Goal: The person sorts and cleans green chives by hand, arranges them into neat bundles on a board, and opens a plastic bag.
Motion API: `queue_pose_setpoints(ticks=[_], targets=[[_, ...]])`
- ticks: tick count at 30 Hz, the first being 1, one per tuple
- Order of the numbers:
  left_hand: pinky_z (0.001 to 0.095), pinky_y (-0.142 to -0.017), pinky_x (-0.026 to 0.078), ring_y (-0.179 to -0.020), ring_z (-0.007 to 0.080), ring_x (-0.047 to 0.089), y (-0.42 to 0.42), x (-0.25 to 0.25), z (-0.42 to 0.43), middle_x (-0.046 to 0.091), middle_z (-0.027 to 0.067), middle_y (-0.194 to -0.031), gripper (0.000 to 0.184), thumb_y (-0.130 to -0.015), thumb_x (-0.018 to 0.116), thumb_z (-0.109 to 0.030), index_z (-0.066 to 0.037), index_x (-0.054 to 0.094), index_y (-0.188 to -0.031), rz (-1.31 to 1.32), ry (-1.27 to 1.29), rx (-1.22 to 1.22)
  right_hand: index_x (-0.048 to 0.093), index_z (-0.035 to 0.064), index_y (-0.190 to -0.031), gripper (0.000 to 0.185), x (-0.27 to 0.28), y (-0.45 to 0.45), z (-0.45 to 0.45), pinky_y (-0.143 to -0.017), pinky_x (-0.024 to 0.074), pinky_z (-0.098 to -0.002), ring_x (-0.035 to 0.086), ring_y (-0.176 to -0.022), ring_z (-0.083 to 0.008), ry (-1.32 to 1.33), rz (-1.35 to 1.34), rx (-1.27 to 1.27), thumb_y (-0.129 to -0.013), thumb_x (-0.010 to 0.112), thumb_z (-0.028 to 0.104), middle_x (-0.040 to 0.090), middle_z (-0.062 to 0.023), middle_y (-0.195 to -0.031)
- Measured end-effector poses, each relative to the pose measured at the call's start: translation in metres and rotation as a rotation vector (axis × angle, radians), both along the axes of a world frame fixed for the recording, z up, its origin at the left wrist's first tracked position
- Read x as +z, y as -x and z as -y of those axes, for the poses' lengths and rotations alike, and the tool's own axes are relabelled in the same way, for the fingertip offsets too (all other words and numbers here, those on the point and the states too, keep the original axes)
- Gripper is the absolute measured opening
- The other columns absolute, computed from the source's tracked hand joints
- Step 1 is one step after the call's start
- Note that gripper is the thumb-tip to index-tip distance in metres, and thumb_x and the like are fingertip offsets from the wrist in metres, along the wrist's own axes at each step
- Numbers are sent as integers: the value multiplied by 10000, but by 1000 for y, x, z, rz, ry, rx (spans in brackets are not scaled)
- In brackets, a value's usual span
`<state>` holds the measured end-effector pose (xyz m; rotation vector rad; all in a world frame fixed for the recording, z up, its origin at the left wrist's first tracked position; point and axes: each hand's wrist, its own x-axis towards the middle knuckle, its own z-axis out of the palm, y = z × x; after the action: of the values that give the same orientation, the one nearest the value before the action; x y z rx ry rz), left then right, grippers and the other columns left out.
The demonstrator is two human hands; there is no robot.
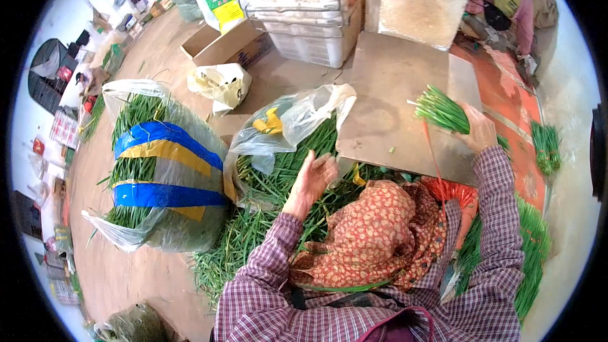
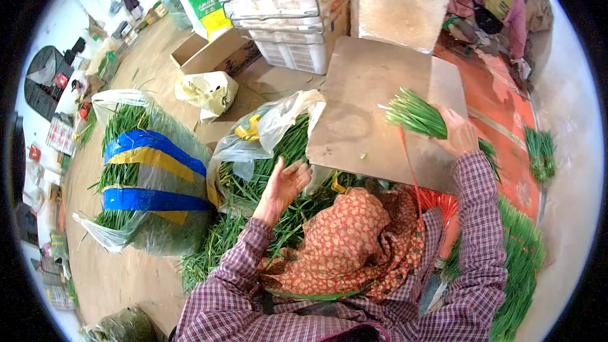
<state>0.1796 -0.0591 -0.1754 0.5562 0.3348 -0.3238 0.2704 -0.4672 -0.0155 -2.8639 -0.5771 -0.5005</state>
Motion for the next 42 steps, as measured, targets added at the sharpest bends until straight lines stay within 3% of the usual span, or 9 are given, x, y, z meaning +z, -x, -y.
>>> queue_pose_setpoints(ticks=[4,12,18,21,26,30,35,40,42], targets=[[516,-1146,204,-1381,337,278,-38,-4,-31,255,203,-1503,1089,-785,600,-669,2,105,-1486,-28,270,203,380,155,-1402,1011,-12,-7,-14,-971,428,-434,500,-1170,-345,203,-265,-176,-529,862,321,515,-144,-1263],[430,-1047,400,-1199,278,523,-133,60,-101,524,151,-1327,423,-953,510,-195,-41,450,-1342,161,25,352,273,68,-1450,1069,31,-26,-208,-1051,390,-419,471,-1232,-335,-214,-54,323,-592,845,349,451,-208,-1368],[336,-889,517,-1017,183,628,-174,125,-144,658,112,-1074,291,-980,490,-235,6,590,-1110,894,-1828,195,559,62,-1239,499,1,-112,-275,-731,547,-361,672,-772,-238,-362,-381,206,-815,679,294,695,-135,-899],[382,-962,483,-1057,243,622,-198,127,-144,640,138,-1141,335,-997,437,-222,26,564,-1182,424,-379,130,597,56,-1188,408,14,-105,-264,-699,535,-309,634,-766,-142,-701,-224,408,-899,621,343,668,-82,-866],[588,-1064,326,-1274,376,442,-237,131,-118,461,206,-1377,425,-1012,359,-230,28,388,-1348,422,30,-12,486,3,-1312,451,65,-37,-287,-765,513,-294,636,-901,-169,-576,-961,770,-929,565,227,654,-136,-1020],[490,-1077,363,-1232,332,485,-242,141,-122,511,211,-1319,385,-1008,349,-197,44,452,-1290,452,153,52,214,27,-1460,731,-3,-52,-300,-873,527,-359,564,-1151,-274,-482,-1303,555,-935,577,383,464,-200,-1363],[561,-1052,354,-1290,284,434,-193,153,-123,512,118,-1349,416,-1002,432,-303,-34,457,-1319,489,-257,132,300,93,-1453,681,-19,-153,-263,-977,490,-394,456,-1261,-303,-1492,-950,417,-925,571,427,389,-170,-1419],[346,-1025,391,-1146,204,546,-162,87,-97,641,103,-1174,372,-896,599,-307,-60,655,-1168,698,-1026,-448,392,-77,-1336,689,64,-157,-297,-846,573,-428,615,-1095,-328,-1480,-1001,779,-952,473,490,542,-279,-1261],[310,-964,428,-1051,193,589,-184,21,-96,656,112,-1139,390,-896,599,-275,-21,628,-1191,610,-1161,-601,56,52,-1458,627,74,-146,-299,-882,555,-476,560,-1151,-343,-1318,-790,793,-1018,337,398,486,-288,-1304]])
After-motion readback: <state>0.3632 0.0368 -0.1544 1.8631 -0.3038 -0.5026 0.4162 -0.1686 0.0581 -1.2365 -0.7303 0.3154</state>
